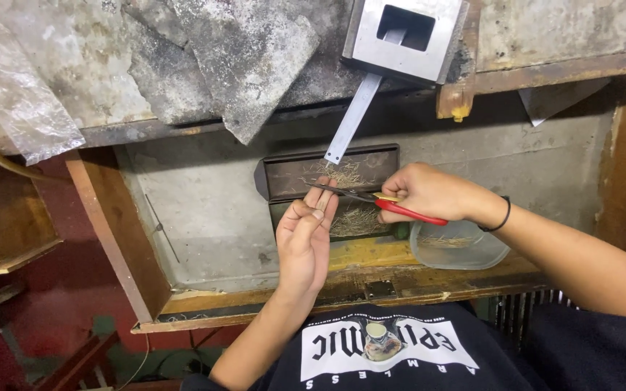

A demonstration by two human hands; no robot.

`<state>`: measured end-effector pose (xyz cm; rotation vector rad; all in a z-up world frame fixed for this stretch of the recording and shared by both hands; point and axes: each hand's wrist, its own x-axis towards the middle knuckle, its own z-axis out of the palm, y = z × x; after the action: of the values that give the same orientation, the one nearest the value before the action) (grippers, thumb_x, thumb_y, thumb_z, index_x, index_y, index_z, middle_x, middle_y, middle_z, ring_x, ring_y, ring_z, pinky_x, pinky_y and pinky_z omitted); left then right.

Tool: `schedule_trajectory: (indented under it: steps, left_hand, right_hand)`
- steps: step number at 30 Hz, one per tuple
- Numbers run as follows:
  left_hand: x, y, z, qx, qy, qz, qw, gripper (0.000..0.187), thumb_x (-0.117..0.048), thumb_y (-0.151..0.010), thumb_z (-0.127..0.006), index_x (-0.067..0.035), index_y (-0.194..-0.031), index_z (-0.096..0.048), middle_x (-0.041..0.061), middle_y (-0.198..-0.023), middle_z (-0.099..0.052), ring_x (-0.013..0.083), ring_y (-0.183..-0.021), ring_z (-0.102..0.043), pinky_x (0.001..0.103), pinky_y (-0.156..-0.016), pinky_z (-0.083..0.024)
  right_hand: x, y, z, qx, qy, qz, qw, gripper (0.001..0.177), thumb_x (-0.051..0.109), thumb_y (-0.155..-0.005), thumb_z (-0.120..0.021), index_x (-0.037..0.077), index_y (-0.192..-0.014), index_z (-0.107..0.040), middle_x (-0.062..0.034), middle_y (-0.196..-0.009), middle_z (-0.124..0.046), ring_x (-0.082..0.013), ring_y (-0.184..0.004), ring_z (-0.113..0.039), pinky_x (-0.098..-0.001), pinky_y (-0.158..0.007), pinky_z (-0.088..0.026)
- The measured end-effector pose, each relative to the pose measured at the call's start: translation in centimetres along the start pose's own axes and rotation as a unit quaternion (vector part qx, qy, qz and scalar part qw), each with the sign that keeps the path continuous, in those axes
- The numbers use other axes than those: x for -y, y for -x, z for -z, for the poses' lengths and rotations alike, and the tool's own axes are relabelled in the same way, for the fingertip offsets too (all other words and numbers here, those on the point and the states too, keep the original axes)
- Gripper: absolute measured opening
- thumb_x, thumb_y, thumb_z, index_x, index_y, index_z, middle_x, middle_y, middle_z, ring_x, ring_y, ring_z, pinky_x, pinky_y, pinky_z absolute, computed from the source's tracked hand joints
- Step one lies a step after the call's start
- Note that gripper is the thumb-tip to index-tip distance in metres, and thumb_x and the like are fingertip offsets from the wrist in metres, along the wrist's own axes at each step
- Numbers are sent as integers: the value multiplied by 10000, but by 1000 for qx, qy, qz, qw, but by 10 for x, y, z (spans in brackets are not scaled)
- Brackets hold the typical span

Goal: Measuring thin metal wire with a caliper and cutting it into small segments using snips at a jewelry workbench.

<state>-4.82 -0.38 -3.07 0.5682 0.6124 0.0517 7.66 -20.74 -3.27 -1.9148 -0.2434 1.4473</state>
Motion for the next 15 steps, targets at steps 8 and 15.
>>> schedule_trajectory:
  steps: [8,15]
  left_hand:
    - [3,2,6,11,15,17,1000,117,60,-884,-592,-36,-829,-554,352,-1484,-476,407,-1409,-472,421,-1136,-450]
    - [-1,5,13,16,-24,13,1000,106,75,-889,-577,-10,-830,-553,356,-1501,-440,417,-1413,-455,440,-1134,-447]
  right_hand:
    - [0,-2,6,7,46,-26,999,377,330,-767,-844,68,-581,-647,-31,-450,-564,-183,-474,-550,-298,-535,-471]
    - [-3,-1,11,-16,74,-42,996,418,399,-804,-825,74,-582,-682,-45,-456,-587,-203,-482,-588,-306,-563,-490]
